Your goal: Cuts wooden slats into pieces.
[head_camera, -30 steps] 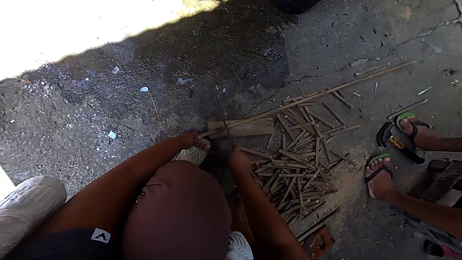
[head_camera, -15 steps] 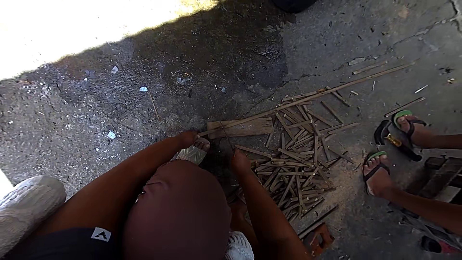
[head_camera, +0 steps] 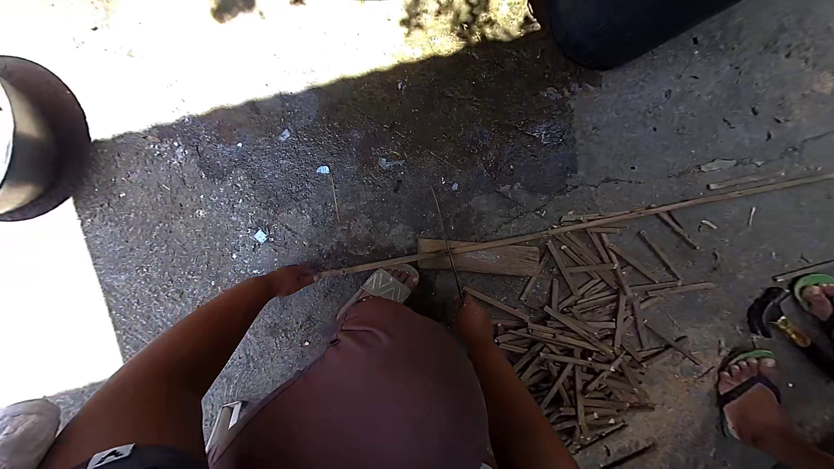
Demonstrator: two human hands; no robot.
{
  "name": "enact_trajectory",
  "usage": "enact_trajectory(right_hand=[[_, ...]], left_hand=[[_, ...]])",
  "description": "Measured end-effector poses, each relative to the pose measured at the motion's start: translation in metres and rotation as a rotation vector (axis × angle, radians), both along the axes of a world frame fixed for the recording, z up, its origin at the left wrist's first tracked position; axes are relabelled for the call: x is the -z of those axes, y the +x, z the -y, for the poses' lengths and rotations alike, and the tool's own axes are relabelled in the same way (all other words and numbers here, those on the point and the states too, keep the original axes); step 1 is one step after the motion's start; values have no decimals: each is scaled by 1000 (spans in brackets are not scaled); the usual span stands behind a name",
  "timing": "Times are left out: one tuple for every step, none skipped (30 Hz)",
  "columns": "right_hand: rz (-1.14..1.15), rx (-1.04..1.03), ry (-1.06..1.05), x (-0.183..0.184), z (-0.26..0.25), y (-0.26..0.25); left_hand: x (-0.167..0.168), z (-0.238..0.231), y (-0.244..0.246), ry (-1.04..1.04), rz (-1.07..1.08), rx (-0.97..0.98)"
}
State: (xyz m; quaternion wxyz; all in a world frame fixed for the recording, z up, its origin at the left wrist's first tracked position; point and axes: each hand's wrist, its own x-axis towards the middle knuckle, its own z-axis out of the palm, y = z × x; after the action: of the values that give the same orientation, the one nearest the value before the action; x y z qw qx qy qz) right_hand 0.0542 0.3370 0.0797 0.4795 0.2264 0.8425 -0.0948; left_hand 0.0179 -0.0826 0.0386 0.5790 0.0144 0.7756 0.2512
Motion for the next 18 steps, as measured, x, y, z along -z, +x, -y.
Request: enact_trajectory(right_hand=[[6,0,8,-1,0,0],[3,-1,15,-1,0,0],[-2,-2,21,0,0,0],[-6,1,28,0,-1,1],[-14,14,33,2,-2,2],[-42,45,27,3,-3,5],[-94,91,15,4,-5,9],[-158,145,3,4,-7,13],[-221,189,2,4,-8,18],[-266,218,6,4,-8,22],[-292,230,11,3,-8,26],[-306,227,16,1,-8,29],[-306,208,21,-1,-9,33],[-296,175,33,-4,-8,35],[-275,134,44,-5,-8,37],[-249,90,54,-6,-8,39],[-221,43,63,-6,-7,40],[-176,2,68,-6,-6,40]], left_hand=[[4,-1,8,18,25,-7],[12,-1,14,40,36,-27],[18,-1,18,59,40,-46],[20,-3,19,69,37,-47],[18,-6,17,73,24,-36],[14,-11,16,74,-8,-29],[10,-18,13,77,-55,-35],[7,-28,7,74,-106,-42],[5,-40,0,67,-146,-41],[3,-54,-9,68,-167,-35],[5,-69,-18,76,-172,-22],[7,-86,-26,94,-167,-9],[8,-104,-35,125,-151,-3],[11,-121,-42,167,-152,-2],[15,-138,-48,213,-168,3],[18,-155,-54,253,-184,16],[20,-172,-58,274,-186,36],[22,-186,-61,281,-175,56]])
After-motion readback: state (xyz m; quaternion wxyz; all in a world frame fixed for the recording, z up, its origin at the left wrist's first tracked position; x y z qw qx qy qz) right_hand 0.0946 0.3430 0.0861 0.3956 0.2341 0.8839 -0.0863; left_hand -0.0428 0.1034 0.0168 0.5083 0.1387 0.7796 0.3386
